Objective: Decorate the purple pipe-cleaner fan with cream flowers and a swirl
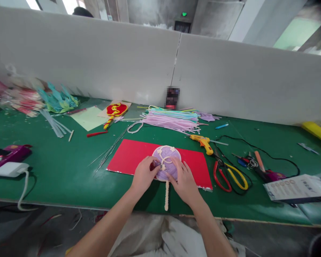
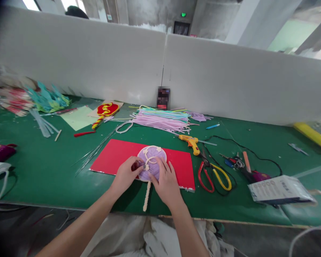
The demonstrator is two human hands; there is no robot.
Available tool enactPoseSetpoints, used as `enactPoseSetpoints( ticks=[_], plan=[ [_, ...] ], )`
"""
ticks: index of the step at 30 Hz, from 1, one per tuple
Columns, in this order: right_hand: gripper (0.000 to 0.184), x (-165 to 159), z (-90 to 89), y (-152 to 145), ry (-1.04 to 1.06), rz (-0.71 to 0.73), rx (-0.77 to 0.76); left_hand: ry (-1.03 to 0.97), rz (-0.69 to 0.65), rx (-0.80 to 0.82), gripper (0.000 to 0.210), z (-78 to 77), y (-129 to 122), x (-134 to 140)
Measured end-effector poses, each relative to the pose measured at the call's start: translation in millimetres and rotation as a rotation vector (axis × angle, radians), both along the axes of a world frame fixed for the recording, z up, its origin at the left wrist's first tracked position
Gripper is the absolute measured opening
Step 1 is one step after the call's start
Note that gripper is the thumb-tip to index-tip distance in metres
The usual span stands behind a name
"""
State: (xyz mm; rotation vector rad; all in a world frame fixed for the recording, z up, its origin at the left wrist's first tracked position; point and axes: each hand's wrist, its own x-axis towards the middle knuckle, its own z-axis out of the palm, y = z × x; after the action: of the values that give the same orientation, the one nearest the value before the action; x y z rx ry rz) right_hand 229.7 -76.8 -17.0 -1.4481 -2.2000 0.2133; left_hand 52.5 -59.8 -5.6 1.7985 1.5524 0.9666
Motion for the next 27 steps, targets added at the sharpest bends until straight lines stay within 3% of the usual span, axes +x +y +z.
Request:
enactPoseSetpoints(
  ticks=[4, 10, 20, 27],
  plan=[
    [0.051, 1, -0.1, 1, 0.03, 0.001, -0.007, -0.113, -0.067, 0.013, 0.019, 1.8, -1, -9],
    [0.047, 2, 2.6, 1, 0.07, 0.009, -0.048, -0.108, 0.018, 0.005, 0.014, 2.1, -6, -23],
    [0.052, 3, 6.6, 0, 0.062, 0.016, -0.091, -0.015, 0.008, -0.064, 0.008, 14.7, 4, 9],
    [0.052, 3, 3.4, 1, 0.066, 0.016, -0.098, 0.063, -0.024, -0.094, 0.009, 16.5, 8, 11]
  ],
)
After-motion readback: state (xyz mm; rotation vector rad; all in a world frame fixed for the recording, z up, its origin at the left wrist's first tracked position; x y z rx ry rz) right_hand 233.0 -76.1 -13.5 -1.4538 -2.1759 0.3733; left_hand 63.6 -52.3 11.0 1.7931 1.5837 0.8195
